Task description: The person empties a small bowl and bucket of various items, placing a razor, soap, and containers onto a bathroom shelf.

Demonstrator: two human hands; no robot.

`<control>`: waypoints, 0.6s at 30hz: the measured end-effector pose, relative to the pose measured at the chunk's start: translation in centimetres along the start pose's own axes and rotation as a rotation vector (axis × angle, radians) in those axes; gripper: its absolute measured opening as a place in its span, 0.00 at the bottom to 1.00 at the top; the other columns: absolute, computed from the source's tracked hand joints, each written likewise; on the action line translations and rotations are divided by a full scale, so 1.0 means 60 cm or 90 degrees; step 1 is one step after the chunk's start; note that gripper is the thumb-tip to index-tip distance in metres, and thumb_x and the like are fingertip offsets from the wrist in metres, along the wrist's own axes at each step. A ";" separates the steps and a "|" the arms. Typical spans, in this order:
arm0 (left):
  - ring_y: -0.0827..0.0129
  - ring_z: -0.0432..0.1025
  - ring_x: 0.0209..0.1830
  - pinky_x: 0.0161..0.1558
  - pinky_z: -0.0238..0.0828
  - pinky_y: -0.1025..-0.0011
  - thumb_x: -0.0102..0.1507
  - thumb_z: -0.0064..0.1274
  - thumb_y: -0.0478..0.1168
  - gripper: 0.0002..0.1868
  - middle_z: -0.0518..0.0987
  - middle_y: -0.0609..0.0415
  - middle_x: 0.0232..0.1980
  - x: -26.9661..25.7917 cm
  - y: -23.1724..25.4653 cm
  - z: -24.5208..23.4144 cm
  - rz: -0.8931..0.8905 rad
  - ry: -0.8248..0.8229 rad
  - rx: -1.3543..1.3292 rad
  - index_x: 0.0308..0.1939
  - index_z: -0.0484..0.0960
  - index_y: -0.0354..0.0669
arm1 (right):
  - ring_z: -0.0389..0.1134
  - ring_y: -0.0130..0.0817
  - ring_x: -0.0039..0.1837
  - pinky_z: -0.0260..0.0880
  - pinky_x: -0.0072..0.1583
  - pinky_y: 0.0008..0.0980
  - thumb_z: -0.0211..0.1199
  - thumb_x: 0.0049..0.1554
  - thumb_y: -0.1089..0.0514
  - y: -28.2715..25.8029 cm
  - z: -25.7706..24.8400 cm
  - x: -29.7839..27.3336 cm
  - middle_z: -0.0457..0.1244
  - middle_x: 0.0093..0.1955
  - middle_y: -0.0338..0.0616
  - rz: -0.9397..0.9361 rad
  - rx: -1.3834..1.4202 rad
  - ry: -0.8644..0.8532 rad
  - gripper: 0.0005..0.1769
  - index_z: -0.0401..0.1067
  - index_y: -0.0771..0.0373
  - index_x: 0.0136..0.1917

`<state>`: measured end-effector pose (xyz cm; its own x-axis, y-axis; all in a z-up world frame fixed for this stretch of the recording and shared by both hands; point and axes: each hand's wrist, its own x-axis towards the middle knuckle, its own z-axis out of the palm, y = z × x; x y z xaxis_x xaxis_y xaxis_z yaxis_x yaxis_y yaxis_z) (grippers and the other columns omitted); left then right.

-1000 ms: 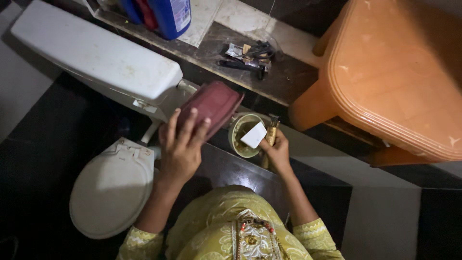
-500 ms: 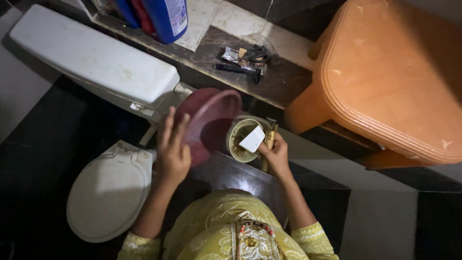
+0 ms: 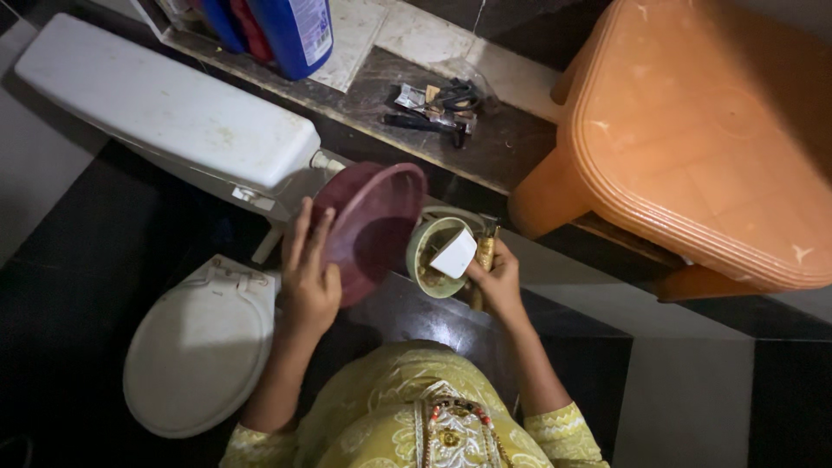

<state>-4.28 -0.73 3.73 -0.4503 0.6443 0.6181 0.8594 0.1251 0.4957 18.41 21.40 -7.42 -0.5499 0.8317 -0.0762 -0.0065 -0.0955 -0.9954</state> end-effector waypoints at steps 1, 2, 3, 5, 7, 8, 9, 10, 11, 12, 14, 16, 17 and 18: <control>0.42 0.55 0.82 0.78 0.56 0.49 0.59 0.44 0.23 0.39 0.58 0.39 0.82 0.000 -0.001 -0.004 -0.053 0.001 -0.098 0.76 0.65 0.44 | 0.66 0.26 0.33 0.67 0.34 0.25 0.71 0.53 0.61 -0.004 0.000 0.001 0.68 0.40 0.42 -0.001 0.000 -0.001 0.20 0.71 0.67 0.57; 0.43 0.54 0.83 0.78 0.57 0.50 0.60 0.42 0.23 0.40 0.57 0.39 0.83 -0.003 -0.001 -0.007 -0.107 -0.001 -0.196 0.78 0.63 0.45 | 0.67 0.25 0.35 0.69 0.35 0.25 0.71 0.54 0.61 -0.008 0.000 -0.001 0.68 0.41 0.42 -0.025 0.001 -0.020 0.20 0.71 0.67 0.57; 0.43 0.54 0.83 0.78 0.57 0.50 0.60 0.42 0.23 0.40 0.57 0.39 0.83 -0.006 0.003 -0.006 -0.108 -0.001 -0.196 0.78 0.63 0.45 | 0.68 0.24 0.36 0.71 0.36 0.25 0.71 0.54 0.60 -0.011 0.000 -0.003 0.69 0.42 0.42 -0.048 0.003 -0.039 0.19 0.71 0.67 0.57; 0.39 0.50 0.82 0.79 0.52 0.46 0.61 0.48 0.24 0.38 0.56 0.39 0.82 -0.011 0.013 -0.001 0.009 -0.006 0.035 0.76 0.67 0.49 | 0.68 0.23 0.37 0.70 0.36 0.25 0.71 0.54 0.60 -0.015 0.006 -0.005 0.69 0.43 0.41 -0.045 0.009 -0.041 0.20 0.71 0.67 0.58; 0.40 0.50 0.84 0.78 0.53 0.48 0.61 0.45 0.23 0.40 0.55 0.41 0.83 -0.015 0.018 0.001 -0.041 0.007 -0.091 0.77 0.64 0.50 | 0.67 0.22 0.38 0.69 0.36 0.25 0.70 0.55 0.60 -0.014 0.008 -0.008 0.68 0.44 0.41 -0.040 0.016 -0.044 0.21 0.71 0.67 0.60; 0.40 0.50 0.86 0.78 0.54 0.51 0.62 0.43 0.23 0.41 0.55 0.42 0.85 -0.015 0.019 0.001 -0.090 0.021 -0.215 0.79 0.62 0.51 | 0.67 0.23 0.37 0.70 0.36 0.25 0.71 0.55 0.61 -0.013 0.009 -0.009 0.69 0.43 0.41 -0.045 0.008 -0.055 0.21 0.71 0.67 0.60; 0.40 0.50 0.86 0.78 0.54 0.51 0.62 0.43 0.23 0.41 0.55 0.42 0.85 -0.017 0.024 0.001 -0.091 0.021 -0.214 0.79 0.62 0.51 | 0.67 0.24 0.36 0.70 0.36 0.25 0.71 0.55 0.61 -0.012 0.010 -0.009 0.69 0.43 0.42 -0.051 0.001 -0.066 0.22 0.71 0.68 0.60; 0.39 0.49 0.84 0.79 0.53 0.48 0.61 0.45 0.23 0.41 0.55 0.41 0.84 -0.016 0.030 0.003 -0.035 0.029 -0.105 0.78 0.64 0.53 | 0.67 0.24 0.36 0.70 0.36 0.25 0.71 0.55 0.61 -0.011 0.012 -0.009 0.69 0.43 0.42 -0.052 0.001 -0.068 0.22 0.71 0.68 0.60; 0.37 0.48 0.83 0.80 0.52 0.45 0.60 0.47 0.22 0.41 0.54 0.40 0.83 -0.016 0.033 0.003 0.021 0.036 0.003 0.76 0.66 0.54 | 0.67 0.24 0.34 0.70 0.35 0.26 0.71 0.55 0.61 -0.009 0.015 -0.011 0.69 0.42 0.43 -0.030 -0.004 -0.059 0.21 0.70 0.68 0.59; 0.37 0.48 0.83 0.80 0.52 0.45 0.60 0.47 0.22 0.41 0.54 0.40 0.83 -0.015 0.033 0.000 0.020 0.035 0.002 0.76 0.66 0.54 | 0.67 0.25 0.33 0.69 0.34 0.26 0.70 0.55 0.61 -0.007 0.015 -0.016 0.69 0.40 0.43 -0.004 -0.010 -0.049 0.20 0.70 0.68 0.58; 0.37 0.51 0.79 0.73 0.52 0.42 0.60 0.51 0.27 0.38 0.56 0.42 0.80 -0.014 0.030 -0.003 0.097 0.000 0.167 0.74 0.67 0.54 | 0.66 0.24 0.33 0.68 0.34 0.25 0.70 0.55 0.61 -0.006 0.015 -0.017 0.69 0.42 0.42 -0.016 -0.003 -0.056 0.21 0.70 0.67 0.59; 0.39 0.53 0.81 0.77 0.53 0.45 0.58 0.47 0.24 0.40 0.58 0.43 0.81 -0.018 0.028 -0.008 0.010 0.011 0.002 0.76 0.66 0.52 | 0.65 0.22 0.34 0.68 0.35 0.24 0.70 0.54 0.61 -0.006 0.015 -0.018 0.68 0.43 0.40 -0.031 0.004 -0.064 0.22 0.70 0.66 0.60; 0.40 0.55 0.83 0.80 0.54 0.47 0.57 0.42 0.21 0.43 0.59 0.43 0.82 -0.018 0.026 -0.009 -0.077 0.023 -0.163 0.77 0.65 0.51 | 0.66 0.23 0.35 0.68 0.35 0.24 0.70 0.54 0.61 -0.007 0.015 -0.019 0.68 0.43 0.40 -0.030 0.017 -0.061 0.20 0.70 0.67 0.59; 0.40 0.55 0.83 0.80 0.54 0.47 0.57 0.42 0.21 0.43 0.59 0.43 0.82 -0.021 0.024 -0.010 -0.078 0.023 -0.163 0.77 0.65 0.51 | 0.67 0.23 0.35 0.69 0.35 0.25 0.71 0.55 0.61 -0.006 0.014 -0.022 0.68 0.43 0.40 -0.026 0.028 -0.060 0.19 0.70 0.67 0.58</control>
<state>-2.63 -1.84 4.02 -0.5599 0.6079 0.5630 0.7108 0.0032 0.7034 18.44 19.86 -6.91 -0.6246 0.7804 -0.0280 -0.0659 -0.0884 -0.9939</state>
